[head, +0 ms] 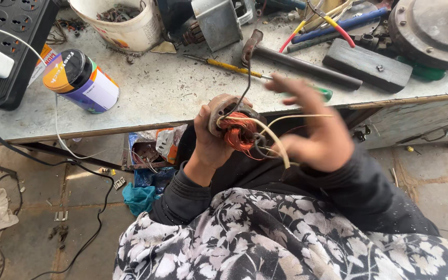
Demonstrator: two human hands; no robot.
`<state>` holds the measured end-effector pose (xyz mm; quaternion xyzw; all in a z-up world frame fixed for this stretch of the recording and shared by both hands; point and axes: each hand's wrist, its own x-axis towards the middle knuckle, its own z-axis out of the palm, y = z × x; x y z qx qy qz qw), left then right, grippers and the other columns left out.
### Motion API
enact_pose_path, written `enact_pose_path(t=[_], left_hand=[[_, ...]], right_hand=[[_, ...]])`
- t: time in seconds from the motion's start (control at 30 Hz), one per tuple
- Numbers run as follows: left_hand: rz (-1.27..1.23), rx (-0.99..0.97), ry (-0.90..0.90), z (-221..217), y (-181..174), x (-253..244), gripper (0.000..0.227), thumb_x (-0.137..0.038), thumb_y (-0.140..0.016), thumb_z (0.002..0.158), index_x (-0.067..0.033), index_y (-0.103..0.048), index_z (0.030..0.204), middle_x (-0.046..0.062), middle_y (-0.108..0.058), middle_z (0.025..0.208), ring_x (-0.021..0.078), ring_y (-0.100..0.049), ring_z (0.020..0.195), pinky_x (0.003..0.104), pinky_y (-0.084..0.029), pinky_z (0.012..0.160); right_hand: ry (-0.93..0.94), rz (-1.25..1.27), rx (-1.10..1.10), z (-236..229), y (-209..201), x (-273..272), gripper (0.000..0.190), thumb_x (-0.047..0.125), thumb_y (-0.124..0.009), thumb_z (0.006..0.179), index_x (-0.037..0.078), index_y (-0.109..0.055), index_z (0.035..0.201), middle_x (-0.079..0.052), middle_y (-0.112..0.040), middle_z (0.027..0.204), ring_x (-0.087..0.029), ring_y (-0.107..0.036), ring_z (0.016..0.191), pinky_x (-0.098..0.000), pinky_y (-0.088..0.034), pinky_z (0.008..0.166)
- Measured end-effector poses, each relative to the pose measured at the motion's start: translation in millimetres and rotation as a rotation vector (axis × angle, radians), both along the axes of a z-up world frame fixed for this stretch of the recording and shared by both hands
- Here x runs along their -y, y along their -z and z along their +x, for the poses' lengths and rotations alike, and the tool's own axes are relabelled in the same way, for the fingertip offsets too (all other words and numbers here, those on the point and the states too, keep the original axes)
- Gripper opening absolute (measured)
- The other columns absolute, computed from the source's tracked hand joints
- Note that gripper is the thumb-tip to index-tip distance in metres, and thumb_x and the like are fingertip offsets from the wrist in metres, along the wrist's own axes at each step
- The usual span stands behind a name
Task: The person works on a cylindrical electrical component with copper windings, using a screwdriver to pry and adjust the internal coils. They also use a hammer to tap the component and manipulate the wires with their hands.
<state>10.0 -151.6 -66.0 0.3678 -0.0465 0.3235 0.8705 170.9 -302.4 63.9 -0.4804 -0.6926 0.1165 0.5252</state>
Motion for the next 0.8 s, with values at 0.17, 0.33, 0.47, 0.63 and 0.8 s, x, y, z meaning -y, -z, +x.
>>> enact_pose_path(t=[0.17, 0.33, 0.47, 0.63, 0.8], left_hand=[[0.013, -0.104, -0.038, 0.0, -3.0, 8.9, 0.085, -0.072, -0.048, 0.097, -0.001, -0.049, 0.143, 0.014, -0.06, 0.133, 0.0239, -0.059, 0.13, 0.04, -0.047, 0.115], [0.145, -0.169, -0.17, 2.7, 5.4, 15.1, 0.09, -0.074, -0.054, 0.094, -0.0017, -0.043, 0.147, 0.013, -0.057, 0.136, 0.0246, -0.057, 0.131, 0.041, -0.046, 0.115], [0.104, -0.135, -0.189, 7.1, 13.5, 18.3, 0.09, -0.074, -0.053, 0.094, -0.0005, -0.045, 0.145, 0.014, -0.058, 0.134, 0.0258, -0.059, 0.128, 0.042, -0.047, 0.112], [0.07, -0.123, -0.184, 9.6, 12.5, 18.8, 0.089, -0.076, -0.048, 0.095, 0.0001, -0.046, 0.142, 0.016, -0.059, 0.131, 0.0262, -0.06, 0.127, 0.042, -0.048, 0.112], [0.032, -0.068, -0.13, 5.2, 8.4, 15.0, 0.094, -0.079, -0.038, 0.096, 0.0019, -0.044, 0.143, 0.018, -0.061, 0.129, 0.027, -0.062, 0.122, 0.041, -0.05, 0.108]], right_hand=[[-0.186, -0.26, -0.351, -11.3, 23.7, -9.5, 0.077, 0.028, -0.077, 0.094, 0.0, -0.041, 0.155, -0.017, -0.06, 0.141, -0.026, -0.058, 0.132, -0.038, -0.046, 0.114], [0.1, -0.253, -0.137, -10.0, 32.6, -7.7, 0.043, 0.02, -0.067, 0.1, -0.001, -0.063, 0.138, -0.015, -0.074, 0.12, -0.021, -0.072, 0.112, -0.0312, -0.054, 0.1], [0.155, -0.206, -0.109, -12.6, 30.9, -8.4, 0.036, 0.019, -0.066, 0.101, -0.001, -0.067, 0.131, -0.014, -0.076, 0.118, -0.021, -0.076, 0.108, -0.0295, -0.057, 0.095], [-0.01, -0.22, -0.261, -17.7, 24.6, -8.0, 0.046, 0.021, -0.069, 0.1, -0.002, -0.057, 0.138, -0.017, -0.067, 0.129, -0.024, -0.066, 0.119, -0.0316, -0.053, 0.102], [-0.126, -0.2, -0.151, -14.2, 22.1, -4.9, 0.055, 0.028, -0.065, 0.103, -0.001, -0.052, 0.148, -0.018, -0.061, 0.146, -0.026, -0.062, 0.136, -0.0361, -0.047, 0.118]])
